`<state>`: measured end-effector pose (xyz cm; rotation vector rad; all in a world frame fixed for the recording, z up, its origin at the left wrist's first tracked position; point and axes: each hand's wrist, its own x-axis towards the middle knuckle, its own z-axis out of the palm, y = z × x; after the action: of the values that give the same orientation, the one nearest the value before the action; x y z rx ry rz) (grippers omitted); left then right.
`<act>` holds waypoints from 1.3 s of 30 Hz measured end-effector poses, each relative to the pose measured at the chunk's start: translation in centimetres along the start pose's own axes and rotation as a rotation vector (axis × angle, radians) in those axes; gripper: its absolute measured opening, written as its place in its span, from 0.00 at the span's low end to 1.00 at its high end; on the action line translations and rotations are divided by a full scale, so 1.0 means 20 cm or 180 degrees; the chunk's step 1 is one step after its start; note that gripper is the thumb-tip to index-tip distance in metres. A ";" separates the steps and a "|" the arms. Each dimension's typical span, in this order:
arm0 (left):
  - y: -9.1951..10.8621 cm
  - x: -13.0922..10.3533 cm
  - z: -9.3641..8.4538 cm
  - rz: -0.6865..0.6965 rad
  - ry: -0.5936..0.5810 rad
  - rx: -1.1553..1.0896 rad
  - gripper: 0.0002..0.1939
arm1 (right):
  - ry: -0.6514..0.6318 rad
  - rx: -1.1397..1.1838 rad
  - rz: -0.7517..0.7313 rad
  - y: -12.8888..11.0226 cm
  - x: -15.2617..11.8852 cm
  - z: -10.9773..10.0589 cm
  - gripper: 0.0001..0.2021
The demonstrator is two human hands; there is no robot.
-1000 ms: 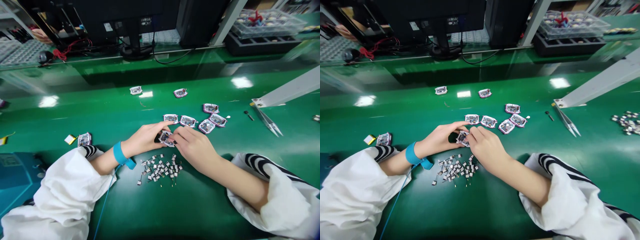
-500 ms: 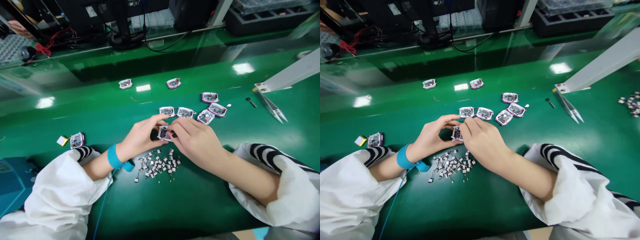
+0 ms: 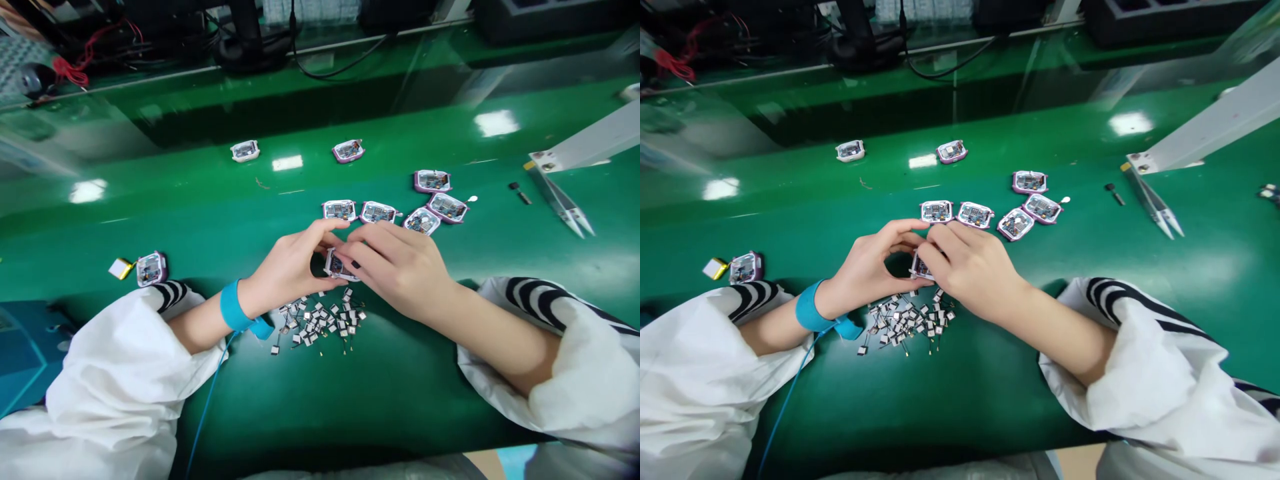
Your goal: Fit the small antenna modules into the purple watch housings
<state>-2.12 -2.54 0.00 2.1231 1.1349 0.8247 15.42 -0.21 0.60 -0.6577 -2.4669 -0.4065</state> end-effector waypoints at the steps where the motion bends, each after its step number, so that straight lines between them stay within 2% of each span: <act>1: 0.00 0.00 0.01 -0.0006 0.0019 -0.0032 0.32 | 0.0094 0.0110 0.0084 0.00 0.00 0.01 0.05; 5: 0.00 -0.01 0.02 -0.0073 0.0208 -0.0107 0.32 | 0.0366 0.0589 0.0433 -0.01 -0.01 0.02 0.08; 9: 0.01 -0.01 0.03 -0.0156 0.0450 0.0003 0.30 | 0.0183 0.0453 0.0340 -0.02 0.00 -0.01 0.09; 14: 0.02 -0.01 0.02 -0.0198 0.0510 0.0098 0.29 | -0.0118 -0.0150 0.0450 -0.03 0.03 -0.03 0.08; 17: 0.02 -0.01 0.02 -0.0230 0.0534 0.0007 0.29 | -0.0259 -0.0154 0.0506 -0.03 0.05 -0.02 0.05; 21: 0.02 0.00 0.02 -0.0236 0.0613 -0.0270 0.28 | -0.0275 0.0602 0.0820 -0.01 0.05 0.01 0.01; 25: 0.01 -0.01 0.02 -0.0225 0.0645 -0.0424 0.28 | -0.0116 0.1441 0.1084 0.02 0.04 0.04 0.01; 32: -0.02 -0.01 0.04 -0.0272 0.0650 -0.0580 0.27 | -0.0149 0.2291 0.1643 0.02 0.03 0.08 0.02; 34: -0.03 -0.01 0.05 -0.0287 0.0658 -0.0643 0.26 | -0.0141 0.2093 0.1475 0.02 0.03 0.08 0.02; 39: -0.03 -0.01 0.05 -0.0517 0.0587 -0.0824 0.26 | -0.0427 0.0545 0.0284 0.03 0.05 0.02 0.06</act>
<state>-1.72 -2.69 -1.06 1.7484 1.2039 1.0456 14.82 0.92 0.92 -0.7405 -2.5512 -0.1181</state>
